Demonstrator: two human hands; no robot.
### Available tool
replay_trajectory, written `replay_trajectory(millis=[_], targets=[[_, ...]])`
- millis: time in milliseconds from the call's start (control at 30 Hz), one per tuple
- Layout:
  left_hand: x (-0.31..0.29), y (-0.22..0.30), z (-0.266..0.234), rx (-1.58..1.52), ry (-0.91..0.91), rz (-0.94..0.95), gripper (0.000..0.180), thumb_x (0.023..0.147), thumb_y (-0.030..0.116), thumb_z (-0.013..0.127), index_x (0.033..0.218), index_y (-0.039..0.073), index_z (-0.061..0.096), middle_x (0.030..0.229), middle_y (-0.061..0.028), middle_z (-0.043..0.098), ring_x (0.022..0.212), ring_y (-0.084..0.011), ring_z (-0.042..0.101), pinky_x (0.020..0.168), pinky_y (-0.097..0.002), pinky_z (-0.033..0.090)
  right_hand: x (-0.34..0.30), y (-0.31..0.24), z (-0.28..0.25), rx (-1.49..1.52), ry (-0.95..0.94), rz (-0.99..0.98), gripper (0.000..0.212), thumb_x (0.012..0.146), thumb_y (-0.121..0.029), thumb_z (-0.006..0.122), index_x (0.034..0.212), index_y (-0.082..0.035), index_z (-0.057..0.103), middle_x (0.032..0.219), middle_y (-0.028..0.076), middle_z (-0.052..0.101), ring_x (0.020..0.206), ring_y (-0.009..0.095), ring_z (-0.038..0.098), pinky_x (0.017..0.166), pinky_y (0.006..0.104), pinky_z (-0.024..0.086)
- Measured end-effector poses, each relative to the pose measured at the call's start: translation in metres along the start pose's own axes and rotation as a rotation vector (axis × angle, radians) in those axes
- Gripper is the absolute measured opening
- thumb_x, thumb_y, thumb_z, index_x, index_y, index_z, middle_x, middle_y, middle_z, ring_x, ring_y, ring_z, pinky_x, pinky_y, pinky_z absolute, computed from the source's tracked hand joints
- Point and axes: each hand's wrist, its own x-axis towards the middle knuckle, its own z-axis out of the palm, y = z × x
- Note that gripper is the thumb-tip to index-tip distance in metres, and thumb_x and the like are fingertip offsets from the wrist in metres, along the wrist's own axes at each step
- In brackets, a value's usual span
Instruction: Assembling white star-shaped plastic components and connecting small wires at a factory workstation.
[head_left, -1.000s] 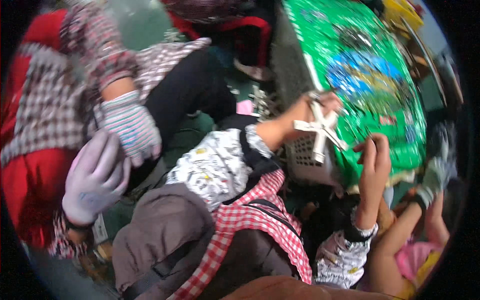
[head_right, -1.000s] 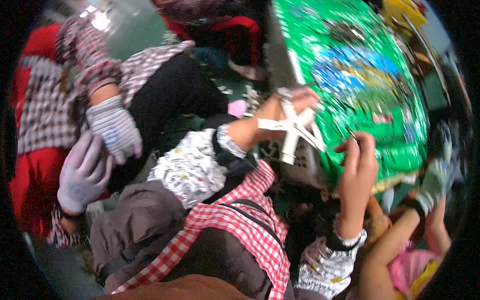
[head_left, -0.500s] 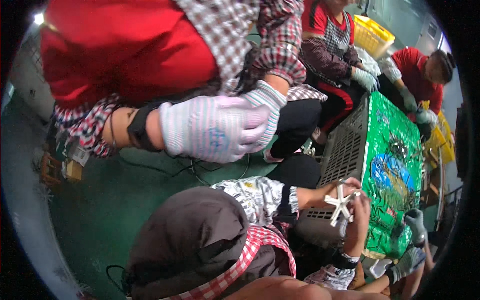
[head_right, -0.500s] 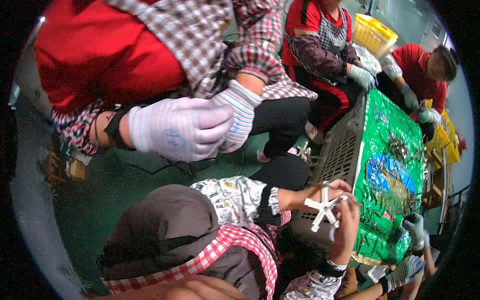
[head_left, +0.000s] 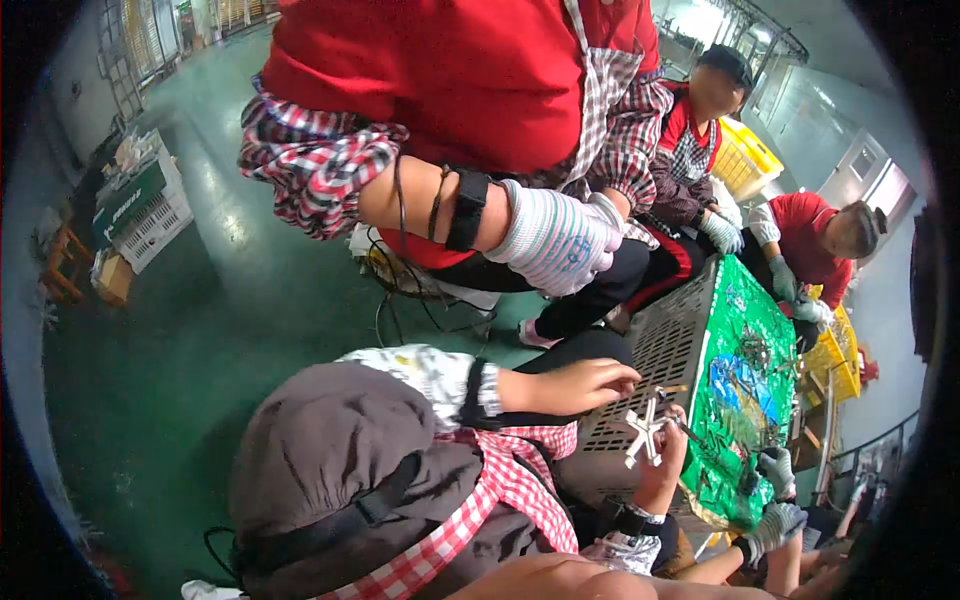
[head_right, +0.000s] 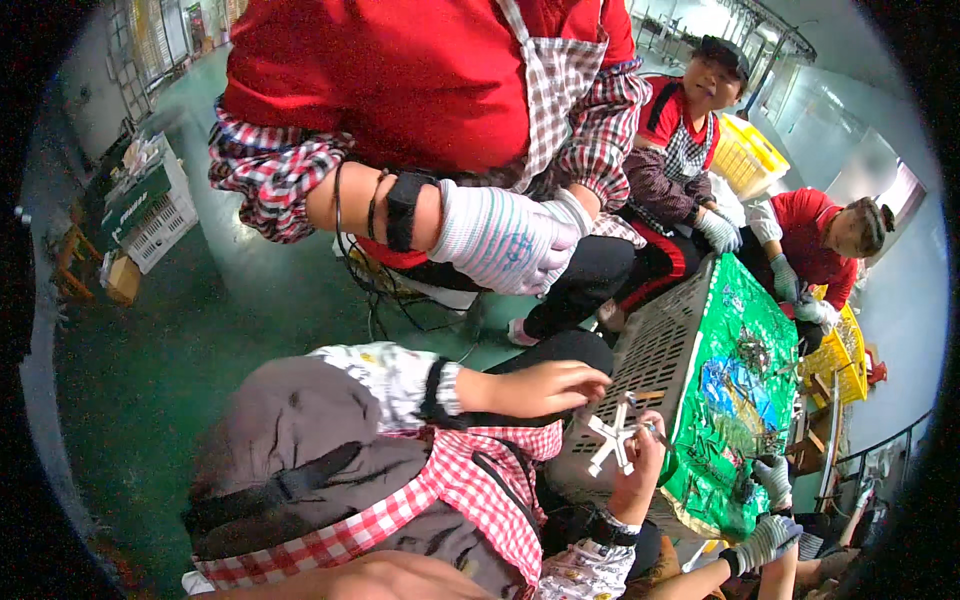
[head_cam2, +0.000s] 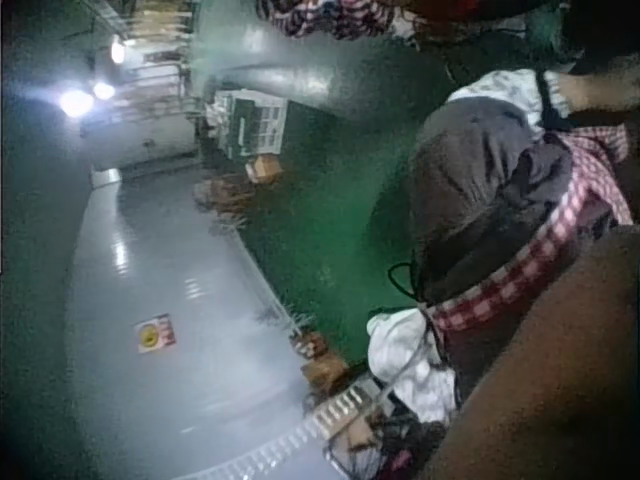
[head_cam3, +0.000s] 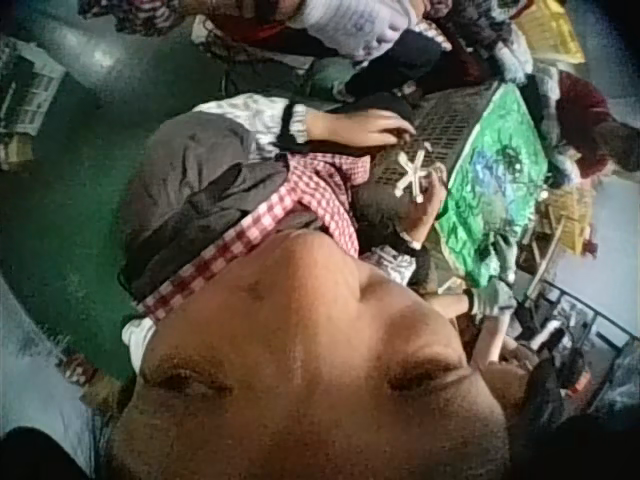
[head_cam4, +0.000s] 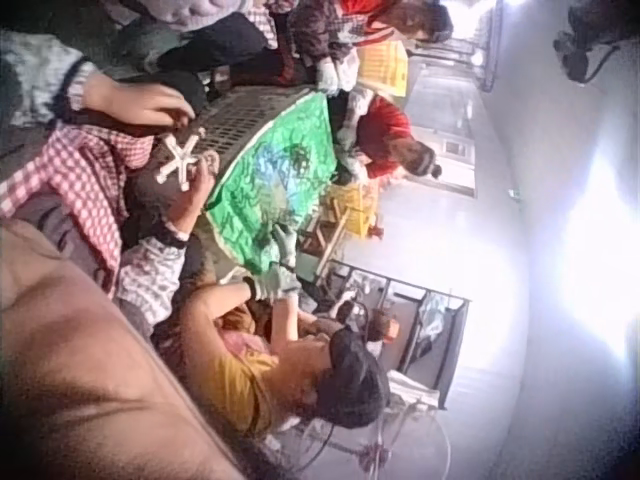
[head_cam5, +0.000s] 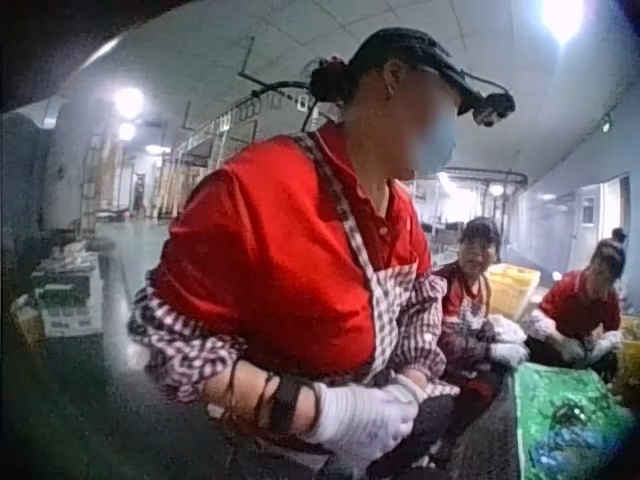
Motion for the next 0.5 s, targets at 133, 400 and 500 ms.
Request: replay_trajectory(millis=[133, 400, 500], targets=[[-0.051, 0.11, -0.085, 0.457, 0.186, 0.544, 0.03, 0.078, 0.001, 0.057, 0.108, 0.005, 0.055, 0.105, -0.0122, 0.057, 0.1, -0.027, 0.056, 0.082, -0.0393, 0.045, -0.006, 0.005, -0.04, 0.102, 0.121, -0.088, 0.026, 0.088, -0.032, 0.052, 0.101, -0.01, 0.057, 0.075, -0.005, 0.053, 0.063, 0.004, 0.049, 0.054, 0.0207, 0.037], [-0.106, 0.168, -0.23, 0.789, 1.096, 0.764, 0.04, 0.086, 0.003, 0.04, 0.125, -0.004, 0.035, 0.133, -0.0186, 0.036, 0.126, -0.0282, 0.034, 0.106, -0.0441, 0.022, 0.008, 0.008, -0.063, 0.241, -0.043, -0.027, 0.027, 0.09, -0.027, 0.051, 0.11, -0.012, 0.058, 0.08, -0.005, 0.061, 0.061, 0.005, 0.054, 0.051, 0.0224, 0.042], [-0.115, 0.156, -0.249, 0.652, 1.27, 0.514, 0.042, 0.091, 0.008, 0.041, 0.131, -0.004, 0.032, 0.135, -0.015, 0.037, 0.126, -0.0216, 0.035, 0.105, -0.0324, 0.026, 0.005, 0.014, -0.059, 0.202, 0.006, -0.03, 0.019, 0.09, -0.026, 0.051, 0.099, -0.011, 0.057, 0.066, -0.005, 0.057, 0.044, 0.005, 0.046, 0.039, 0.0187, 0.034]])
